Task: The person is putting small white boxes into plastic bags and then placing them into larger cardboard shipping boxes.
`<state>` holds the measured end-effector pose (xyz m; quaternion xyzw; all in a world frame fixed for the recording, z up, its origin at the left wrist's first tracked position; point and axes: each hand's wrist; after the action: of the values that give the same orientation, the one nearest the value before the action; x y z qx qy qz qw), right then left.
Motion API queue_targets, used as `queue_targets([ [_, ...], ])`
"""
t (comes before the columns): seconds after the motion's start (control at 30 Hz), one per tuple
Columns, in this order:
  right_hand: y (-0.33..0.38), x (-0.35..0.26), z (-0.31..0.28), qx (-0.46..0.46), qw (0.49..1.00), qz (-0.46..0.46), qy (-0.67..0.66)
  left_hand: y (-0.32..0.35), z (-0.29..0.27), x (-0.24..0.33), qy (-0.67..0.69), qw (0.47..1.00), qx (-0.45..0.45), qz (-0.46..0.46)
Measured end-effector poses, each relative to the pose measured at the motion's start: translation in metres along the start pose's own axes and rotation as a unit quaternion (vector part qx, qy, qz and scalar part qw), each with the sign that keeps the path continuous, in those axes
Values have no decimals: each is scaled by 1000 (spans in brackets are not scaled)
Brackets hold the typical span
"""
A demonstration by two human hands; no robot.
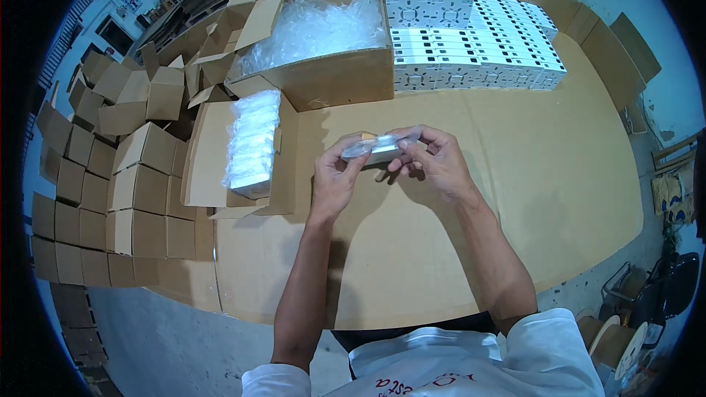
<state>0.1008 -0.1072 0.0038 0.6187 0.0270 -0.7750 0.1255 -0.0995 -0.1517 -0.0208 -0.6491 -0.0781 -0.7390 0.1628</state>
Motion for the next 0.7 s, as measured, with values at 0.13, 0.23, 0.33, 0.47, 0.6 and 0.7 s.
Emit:
queue_targets([
  [0.13, -4, 8, 0, -3, 998, -53, -44, 0, -4, 14, -48, 997, -29, 55],
  [0.23, -8, 10, -11, -47, 994, -102, 12, -3, -11, 22, -121, 988, -62, 76],
  [0.33, -10, 10, -18, -99, 973, -183, 99, -7, -26, 23, -183, 969, -118, 116],
  [0.47, 2, -17, -19, -125, 984, -35, 124, 4, -24, 39, -115, 984, -129, -44],
  [0.6, 4, -19, -17, -106, 988, -29, 106, 7, -23, 32, -123, 986, -110, -31],
  [0.7, 1, -7, -14, -56, 991, -36, 117, 7, -16, 27, -77, 988, -49, -124],
])
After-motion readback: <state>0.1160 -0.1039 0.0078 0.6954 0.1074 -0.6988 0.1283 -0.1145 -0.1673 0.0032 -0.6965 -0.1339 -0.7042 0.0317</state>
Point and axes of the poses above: each hand's wrist, its own y-axis away from the middle knuckle, its own z-axis out of the palm, x = y × z, and after that the axes turned 14 degrees about x, right-handed
